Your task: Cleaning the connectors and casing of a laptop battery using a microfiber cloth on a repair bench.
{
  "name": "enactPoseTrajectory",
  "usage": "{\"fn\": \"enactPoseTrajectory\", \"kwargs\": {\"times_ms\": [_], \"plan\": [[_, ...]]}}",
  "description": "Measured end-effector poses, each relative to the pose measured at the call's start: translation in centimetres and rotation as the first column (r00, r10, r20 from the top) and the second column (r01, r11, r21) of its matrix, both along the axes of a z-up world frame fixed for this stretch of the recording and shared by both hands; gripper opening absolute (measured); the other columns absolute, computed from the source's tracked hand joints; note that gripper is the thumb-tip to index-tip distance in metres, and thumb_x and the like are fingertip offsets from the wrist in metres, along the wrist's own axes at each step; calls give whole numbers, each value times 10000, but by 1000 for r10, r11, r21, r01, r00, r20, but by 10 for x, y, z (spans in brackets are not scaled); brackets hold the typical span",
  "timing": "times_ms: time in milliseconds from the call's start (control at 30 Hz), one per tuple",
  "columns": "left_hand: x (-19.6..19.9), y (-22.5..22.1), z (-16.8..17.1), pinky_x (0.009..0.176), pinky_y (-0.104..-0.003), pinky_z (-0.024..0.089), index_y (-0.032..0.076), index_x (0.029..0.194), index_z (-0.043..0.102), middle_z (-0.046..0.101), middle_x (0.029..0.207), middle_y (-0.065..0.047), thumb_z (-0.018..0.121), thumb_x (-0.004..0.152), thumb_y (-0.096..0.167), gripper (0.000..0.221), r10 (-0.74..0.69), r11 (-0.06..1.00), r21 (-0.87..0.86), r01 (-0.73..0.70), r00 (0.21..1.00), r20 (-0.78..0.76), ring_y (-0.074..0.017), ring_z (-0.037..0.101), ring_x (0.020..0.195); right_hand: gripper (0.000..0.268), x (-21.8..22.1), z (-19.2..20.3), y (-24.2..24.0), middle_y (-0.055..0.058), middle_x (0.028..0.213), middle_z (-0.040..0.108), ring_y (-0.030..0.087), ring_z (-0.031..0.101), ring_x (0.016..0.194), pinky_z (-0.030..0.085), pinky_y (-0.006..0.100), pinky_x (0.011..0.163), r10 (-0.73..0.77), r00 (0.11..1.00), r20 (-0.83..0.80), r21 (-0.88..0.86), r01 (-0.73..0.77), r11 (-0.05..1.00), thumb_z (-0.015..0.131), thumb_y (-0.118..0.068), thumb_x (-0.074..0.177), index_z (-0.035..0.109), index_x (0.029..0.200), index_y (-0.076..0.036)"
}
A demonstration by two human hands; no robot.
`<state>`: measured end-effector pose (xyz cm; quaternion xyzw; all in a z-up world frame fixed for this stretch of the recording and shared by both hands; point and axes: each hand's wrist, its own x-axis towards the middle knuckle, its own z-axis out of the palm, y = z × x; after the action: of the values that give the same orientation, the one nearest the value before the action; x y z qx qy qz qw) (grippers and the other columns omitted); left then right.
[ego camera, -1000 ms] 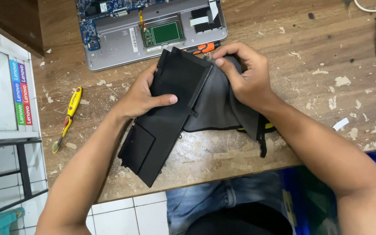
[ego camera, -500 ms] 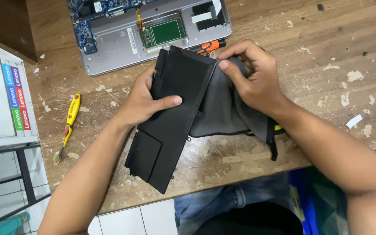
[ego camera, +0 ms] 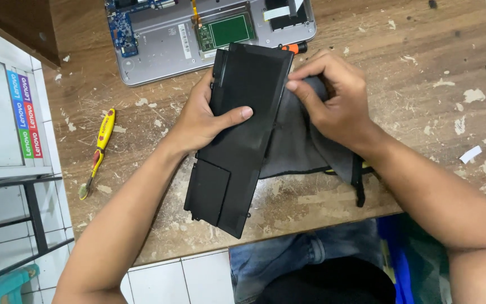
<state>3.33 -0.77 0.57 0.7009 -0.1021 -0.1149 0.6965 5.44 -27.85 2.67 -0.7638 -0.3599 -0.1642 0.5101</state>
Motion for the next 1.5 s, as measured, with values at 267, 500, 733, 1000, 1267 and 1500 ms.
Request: {"fn": "enactPoseTrajectory", "kwargs": {"times_ms": [267,500,733,1000,1267,1500], "plan": [[4,4,-8,1013,-347,637,59,1460,547,717,1348,-133,932,863,243,734,42,998,-44,-42,999,13,-219,708,1231,93,-5,-11,8,199,1030,729,315,741,980,590,375,925,35,989,-140,111,-20,994,779,70,1072,691,1102,71],[5,3,-11,817,-315,709,63,1403,619,781,1221,-145,980,866,203,662,22,996,-87,-16,997,74,-195,758,1091,132,-6,-10,7,206,1042,765,246,732,979,584,394,949,92,982,-164,212,-56,976,801,91,1047,687,1114,90],[1,3,-11,851,-331,697,49,1413,616,779,1235,-158,966,872,195,661,9,997,-77,-4,998,63,-217,756,1117,157,-9,-10,2,207,999,776,251,771,944,601,372,889,192,944,-267,230,-131,964,844,55,996,698,1049,78],[0,0,-7,843,-327,689,61,1414,614,776,1230,-146,973,862,202,674,16,999,-29,-14,998,68,-206,744,1111,310,0,-11,-5,202,1050,755,220,757,975,613,353,918,190,938,-289,231,-124,965,801,60,1036,514,1151,51],[2,3,-6,818,-309,683,53,1414,601,771,1220,-143,977,853,187,689,40,998,-44,-38,998,50,-183,727,1083,311,-10,-6,3,168,977,819,189,796,932,614,301,852,216,926,-309,177,-167,970,896,29,931,661,1130,64],[6,7,-10,774,-333,697,54,1430,580,764,1218,-160,968,872,216,699,22,999,-25,-20,998,64,-219,743,1076,347,-9,-11,5,201,985,808,253,811,894,626,316,813,149,962,-231,172,-110,979,868,26,972,540,1084,39]]}}
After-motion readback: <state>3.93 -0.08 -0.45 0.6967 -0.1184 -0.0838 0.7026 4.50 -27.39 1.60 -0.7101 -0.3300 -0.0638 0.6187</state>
